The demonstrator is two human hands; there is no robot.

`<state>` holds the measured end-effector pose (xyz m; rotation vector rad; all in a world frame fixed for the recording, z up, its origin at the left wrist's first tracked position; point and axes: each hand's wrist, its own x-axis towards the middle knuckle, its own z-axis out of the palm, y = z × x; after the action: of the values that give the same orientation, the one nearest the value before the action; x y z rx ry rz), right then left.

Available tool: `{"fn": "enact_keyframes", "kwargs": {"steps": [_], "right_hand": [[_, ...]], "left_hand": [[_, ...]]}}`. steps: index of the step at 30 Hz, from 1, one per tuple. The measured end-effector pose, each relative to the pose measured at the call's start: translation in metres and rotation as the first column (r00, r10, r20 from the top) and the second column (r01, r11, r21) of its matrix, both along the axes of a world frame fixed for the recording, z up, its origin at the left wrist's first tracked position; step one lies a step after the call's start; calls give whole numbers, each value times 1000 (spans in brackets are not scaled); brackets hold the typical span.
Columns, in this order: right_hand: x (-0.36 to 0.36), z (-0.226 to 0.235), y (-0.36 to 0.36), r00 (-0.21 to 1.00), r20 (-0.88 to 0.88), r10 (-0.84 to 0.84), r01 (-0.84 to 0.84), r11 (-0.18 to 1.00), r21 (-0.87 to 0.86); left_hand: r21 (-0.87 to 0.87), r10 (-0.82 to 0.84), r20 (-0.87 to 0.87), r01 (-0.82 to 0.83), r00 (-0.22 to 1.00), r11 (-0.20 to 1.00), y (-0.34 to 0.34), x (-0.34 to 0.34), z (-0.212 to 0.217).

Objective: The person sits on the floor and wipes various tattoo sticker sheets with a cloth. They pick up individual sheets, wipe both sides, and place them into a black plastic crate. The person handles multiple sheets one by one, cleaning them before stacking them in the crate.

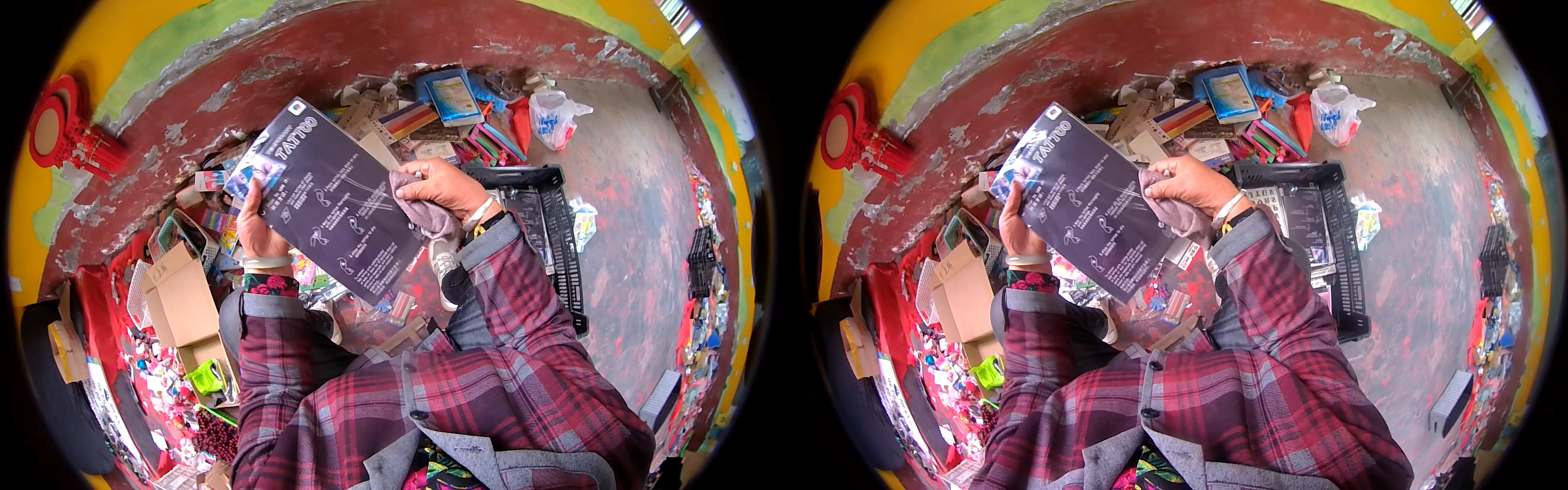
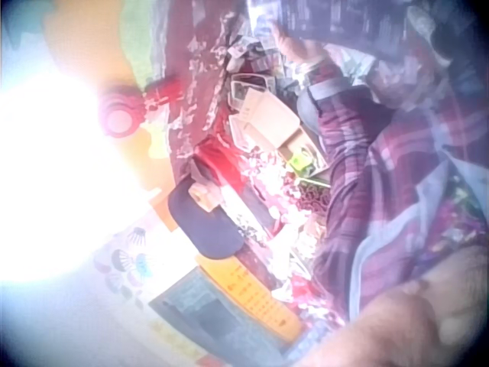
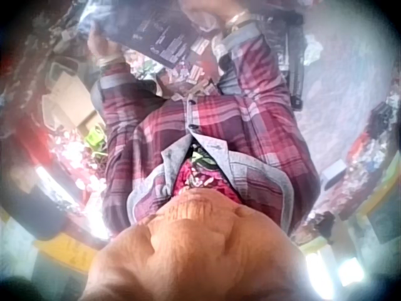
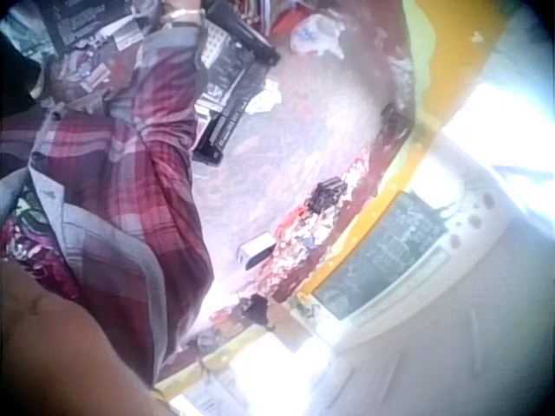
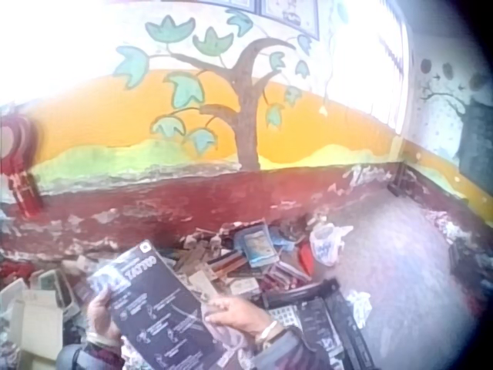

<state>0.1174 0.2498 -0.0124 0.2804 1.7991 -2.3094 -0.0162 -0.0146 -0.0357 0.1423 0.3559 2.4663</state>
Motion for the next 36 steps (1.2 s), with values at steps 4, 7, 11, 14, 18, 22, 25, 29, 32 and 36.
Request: {"fn": "enact_keyframes", "kwargs": {"steps": [4, 7, 11, 14, 18, 22, 25, 29, 32, 36], "right_hand": [[4, 1, 3, 999, 33, 27, -25, 999, -43], [5, 2, 2, 1000, 23, -4, 6, 994, -106], [4, 2, 3, 1000, 3, -15, 15, 978, -209], [3, 4, -5, 994, -4, -109, 105, 963, -248], [-1, -6, -5, 992, 4, -127, 124, 955, -271], [-1, -8, -8, 998, 17, -57, 60, 955, -290], [-2, -6, -14, 1000, 30, -6, 12, 973, -229], [-2, -12, -12, 997, 29, 76, -73, 994, -83], [3, -10, 1, 999, 18, 30, -31, 996, 88], [-1, -6, 19, 957, -106, -268, 260, 962, -81]], "left_hand": [[33, 45, 8, -45, 999, 998, -7, -5, 0], [80, 48, -17, -46, 999, 996, -6, -1, 6], [133, 41, -87, -30, 995, 991, -4, 3, 3], [241, -17, -113, 43, 994, 970, 8, 12, 0], [139, -10, -68, 19, 998, 990, 19, 25, 1], [-57, 62, -60, -65, 996, 996, 19, 35, -4], [-83, 44, -65, -50, 997, 995, 19, 37, 3], [-104, 23, -94, -32, 995, 994, 13, 26, 2], [-79, -2, -82, -4, 997, 997, 4, 22, 4], [-88, -12, -73, 6, 997, 996, 0, 17, 1]]}}
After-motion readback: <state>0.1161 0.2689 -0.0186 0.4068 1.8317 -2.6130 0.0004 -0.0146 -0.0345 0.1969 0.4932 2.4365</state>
